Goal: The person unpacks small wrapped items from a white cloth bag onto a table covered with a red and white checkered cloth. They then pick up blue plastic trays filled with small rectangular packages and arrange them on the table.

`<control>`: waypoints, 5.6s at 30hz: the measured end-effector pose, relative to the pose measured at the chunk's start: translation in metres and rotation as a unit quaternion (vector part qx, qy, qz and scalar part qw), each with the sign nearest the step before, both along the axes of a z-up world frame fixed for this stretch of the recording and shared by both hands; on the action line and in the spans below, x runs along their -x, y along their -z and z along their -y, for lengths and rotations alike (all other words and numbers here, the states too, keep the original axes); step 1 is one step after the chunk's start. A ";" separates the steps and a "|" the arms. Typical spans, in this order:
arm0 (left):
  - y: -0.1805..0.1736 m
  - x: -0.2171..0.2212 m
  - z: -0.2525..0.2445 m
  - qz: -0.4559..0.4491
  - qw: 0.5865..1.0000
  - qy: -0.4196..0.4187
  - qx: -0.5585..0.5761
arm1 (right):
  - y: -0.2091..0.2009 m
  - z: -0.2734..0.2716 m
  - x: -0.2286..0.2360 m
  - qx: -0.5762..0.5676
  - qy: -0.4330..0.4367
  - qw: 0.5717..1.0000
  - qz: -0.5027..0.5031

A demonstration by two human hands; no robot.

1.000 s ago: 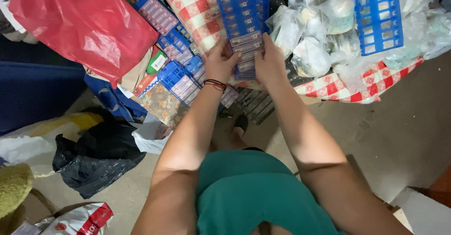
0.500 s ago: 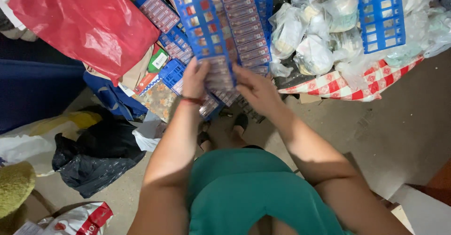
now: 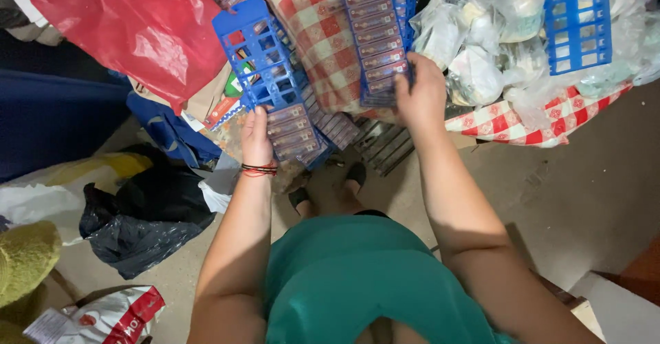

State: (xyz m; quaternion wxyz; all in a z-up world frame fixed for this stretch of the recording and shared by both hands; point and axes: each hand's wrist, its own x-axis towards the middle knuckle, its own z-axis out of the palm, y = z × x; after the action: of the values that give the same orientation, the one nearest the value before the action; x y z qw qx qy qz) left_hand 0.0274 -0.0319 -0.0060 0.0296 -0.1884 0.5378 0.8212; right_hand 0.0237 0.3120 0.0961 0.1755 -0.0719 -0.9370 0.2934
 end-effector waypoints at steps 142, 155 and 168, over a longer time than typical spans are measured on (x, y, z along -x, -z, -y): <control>-0.027 0.048 -0.007 -0.123 0.984 0.122 0.035 | 0.033 0.057 -0.021 -0.065 0.126 0.989 0.045; -0.062 -0.037 0.168 -0.134 0.989 -0.056 -0.020 | 0.012 0.069 -0.009 -0.060 0.132 0.971 0.191; -0.055 -0.092 0.169 -0.049 0.995 -0.083 -0.014 | 0.033 0.027 -0.025 0.137 0.142 0.979 0.043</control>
State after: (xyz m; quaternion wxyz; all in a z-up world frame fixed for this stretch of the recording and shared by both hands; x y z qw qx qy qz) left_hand 0.1196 -0.2009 0.0491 -0.0620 -0.1915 0.5093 0.8367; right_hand 0.0485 0.2850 0.0631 0.1630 -0.2402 -0.8748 0.3879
